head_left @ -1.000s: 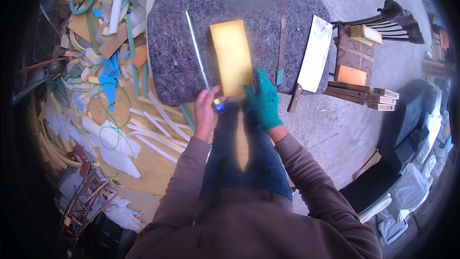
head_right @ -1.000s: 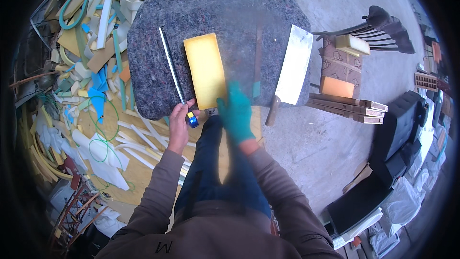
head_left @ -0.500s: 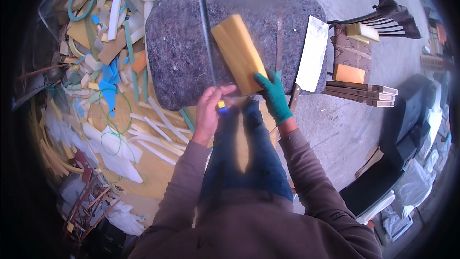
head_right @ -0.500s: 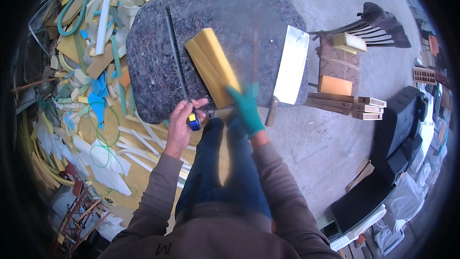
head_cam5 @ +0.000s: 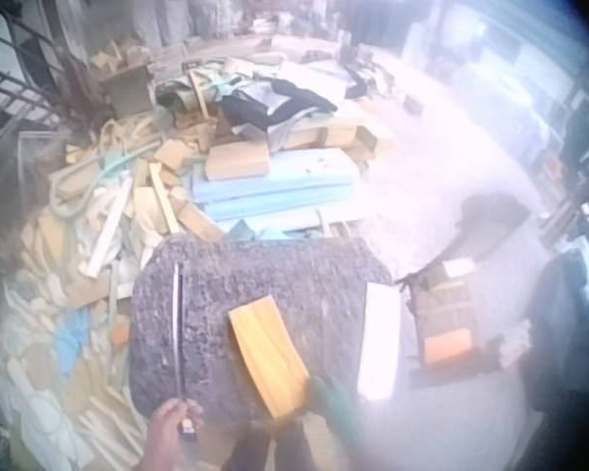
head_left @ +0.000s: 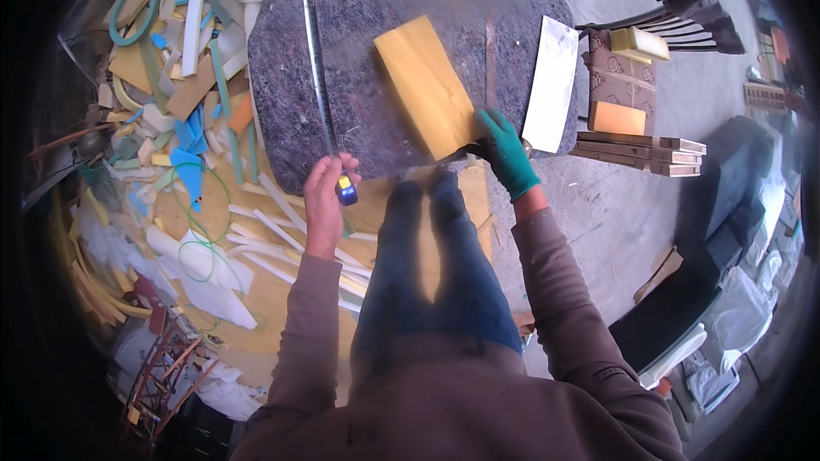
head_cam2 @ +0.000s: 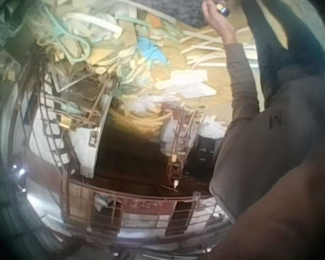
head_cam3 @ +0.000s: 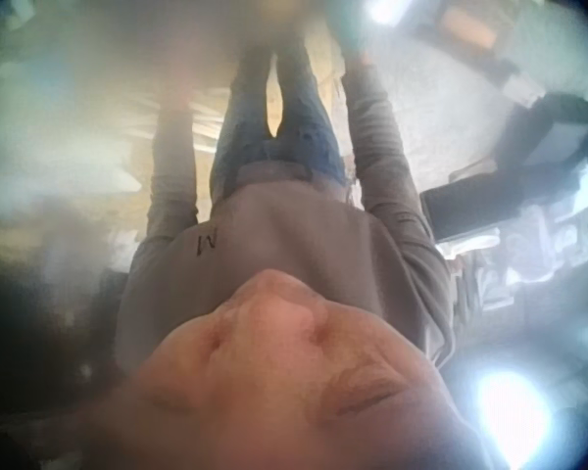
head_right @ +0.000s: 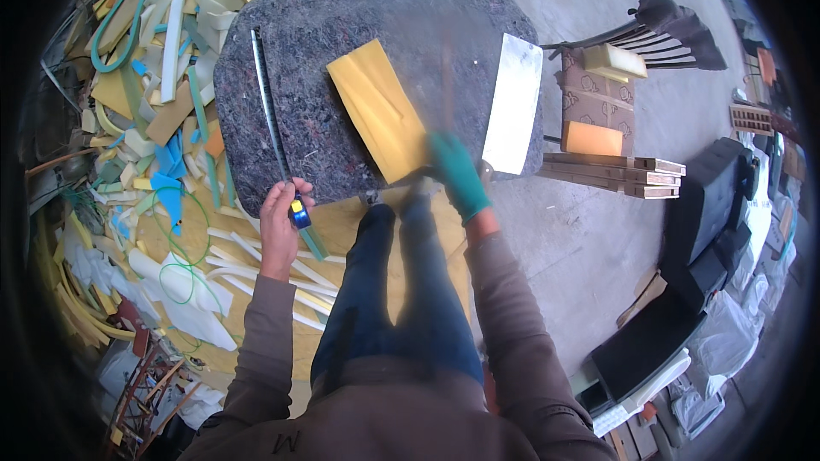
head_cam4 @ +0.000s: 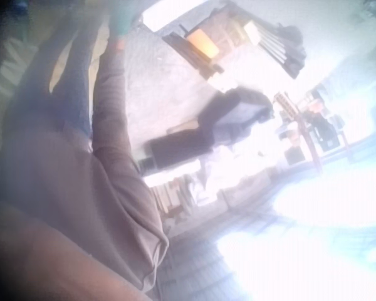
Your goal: The person measures and cuts rectangular yellow foam pieces on a workbench using a tape measure, a straightedge, and a hand saw. They repeatedly measure, align, and saw the foam into smaller sections, then stack the cut pieces.
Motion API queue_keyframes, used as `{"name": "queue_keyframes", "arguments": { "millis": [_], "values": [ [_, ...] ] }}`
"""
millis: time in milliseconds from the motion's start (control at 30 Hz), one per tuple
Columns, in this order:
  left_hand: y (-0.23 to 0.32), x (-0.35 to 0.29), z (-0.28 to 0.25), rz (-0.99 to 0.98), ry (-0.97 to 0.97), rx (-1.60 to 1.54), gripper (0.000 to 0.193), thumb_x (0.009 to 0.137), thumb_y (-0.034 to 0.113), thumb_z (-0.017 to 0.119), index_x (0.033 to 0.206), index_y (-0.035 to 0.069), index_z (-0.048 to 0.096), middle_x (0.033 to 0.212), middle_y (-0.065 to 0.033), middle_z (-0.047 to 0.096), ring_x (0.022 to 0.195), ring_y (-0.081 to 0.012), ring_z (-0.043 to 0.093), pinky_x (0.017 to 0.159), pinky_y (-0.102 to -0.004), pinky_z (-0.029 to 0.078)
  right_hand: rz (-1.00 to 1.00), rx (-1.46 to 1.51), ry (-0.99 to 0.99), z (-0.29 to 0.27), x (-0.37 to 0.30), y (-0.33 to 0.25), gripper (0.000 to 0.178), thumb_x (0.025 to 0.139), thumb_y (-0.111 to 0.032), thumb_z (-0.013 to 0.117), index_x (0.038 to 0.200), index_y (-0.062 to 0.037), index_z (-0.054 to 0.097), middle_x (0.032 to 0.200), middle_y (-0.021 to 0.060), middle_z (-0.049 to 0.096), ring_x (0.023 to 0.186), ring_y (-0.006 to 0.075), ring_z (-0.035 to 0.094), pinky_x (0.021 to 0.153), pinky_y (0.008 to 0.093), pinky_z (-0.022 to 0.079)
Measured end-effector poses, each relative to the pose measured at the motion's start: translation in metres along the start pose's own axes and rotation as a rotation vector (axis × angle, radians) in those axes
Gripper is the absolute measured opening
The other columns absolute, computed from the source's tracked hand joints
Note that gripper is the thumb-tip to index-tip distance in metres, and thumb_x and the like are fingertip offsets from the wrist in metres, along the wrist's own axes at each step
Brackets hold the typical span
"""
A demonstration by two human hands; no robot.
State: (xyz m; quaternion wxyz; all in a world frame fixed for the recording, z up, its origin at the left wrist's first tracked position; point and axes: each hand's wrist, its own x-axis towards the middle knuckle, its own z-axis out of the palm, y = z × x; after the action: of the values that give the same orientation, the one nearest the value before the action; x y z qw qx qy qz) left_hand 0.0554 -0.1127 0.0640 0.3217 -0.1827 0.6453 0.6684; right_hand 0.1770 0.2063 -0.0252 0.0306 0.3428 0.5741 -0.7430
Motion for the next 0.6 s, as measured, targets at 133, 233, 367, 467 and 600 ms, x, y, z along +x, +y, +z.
{"name": "queue_keyframes", "arguments": {
  "millis": [133, 233, 367, 467, 600],
  "values": [
    [0.000, 0.005, 0.003, -0.006, -0.020, -0.024, 0.028, 0.113, 0.029, 0.058, 0.120, 0.004, 0.069, 0.110, -0.0071, 0.073, 0.090, -0.0151, 0.070, 0.082, -0.0289, 0.055, -0.214, -0.384, -0.104, -0.016, 0.001, -0.003, 0.050, 0.106, -0.036, 0.067, 0.146, -0.0069, 0.059, 0.138, 0.0115, 0.066, 0.124, 0.0264, 0.067, 0.101, 0.0409, 0.059],
    [-0.002, 0.005, 0.005, -0.020, -0.045, -0.037, 0.028, 0.113, 0.028, 0.058, 0.121, 0.003, 0.069, 0.110, -0.0075, 0.073, 0.090, -0.0157, 0.070, 0.081, -0.0292, 0.056, -0.129, -0.233, -0.073, -0.016, 0.000, -0.007, 0.062, 0.089, -0.020, 0.086, 0.143, -0.0048, 0.060, 0.131, 0.0126, 0.066, 0.120, 0.0278, 0.065, 0.102, 0.0387, 0.056],
    [-0.004, 0.001, 0.006, -0.055, -0.054, -0.007, 0.029, 0.113, 0.028, 0.058, 0.121, 0.003, 0.069, 0.110, -0.0079, 0.073, 0.091, -0.0159, 0.070, 0.082, -0.0294, 0.056, -0.289, -0.526, 0.001, -0.006, -0.010, -0.019, 0.056, 0.090, -0.019, 0.087, 0.138, -0.0028, 0.062, 0.125, 0.0116, 0.067, 0.113, 0.0263, 0.068, 0.094, 0.0359, 0.059],
    [-0.003, -0.005, 0.009, -0.070, -0.062, 0.014, 0.029, 0.112, 0.028, 0.058, 0.121, 0.003, 0.068, 0.110, -0.0085, 0.073, 0.091, -0.0167, 0.071, 0.083, -0.0313, 0.056, 0.160, 0.080, 0.022, 0.009, -0.014, -0.028, 0.048, 0.099, -0.020, 0.079, 0.139, -0.0006, 0.061, 0.129, 0.0132, 0.067, 0.110, 0.0260, 0.071, 0.093, 0.0369, 0.061],
    [0.004, -0.016, 0.015, -0.078, -0.046, -0.103, 0.029, 0.112, 0.028, 0.058, 0.121, 0.003, 0.068, 0.110, -0.0091, 0.073, 0.092, -0.0181, 0.071, 0.085, -0.0338, 0.056, 0.244, 0.484, -0.086, 0.035, -0.020, -0.038, 0.044, 0.108, -0.018, 0.067, 0.145, 0.0026, 0.056, 0.138, 0.0174, 0.067, 0.111, 0.0285, 0.074, 0.099, 0.0417, 0.063]
  ]
}}
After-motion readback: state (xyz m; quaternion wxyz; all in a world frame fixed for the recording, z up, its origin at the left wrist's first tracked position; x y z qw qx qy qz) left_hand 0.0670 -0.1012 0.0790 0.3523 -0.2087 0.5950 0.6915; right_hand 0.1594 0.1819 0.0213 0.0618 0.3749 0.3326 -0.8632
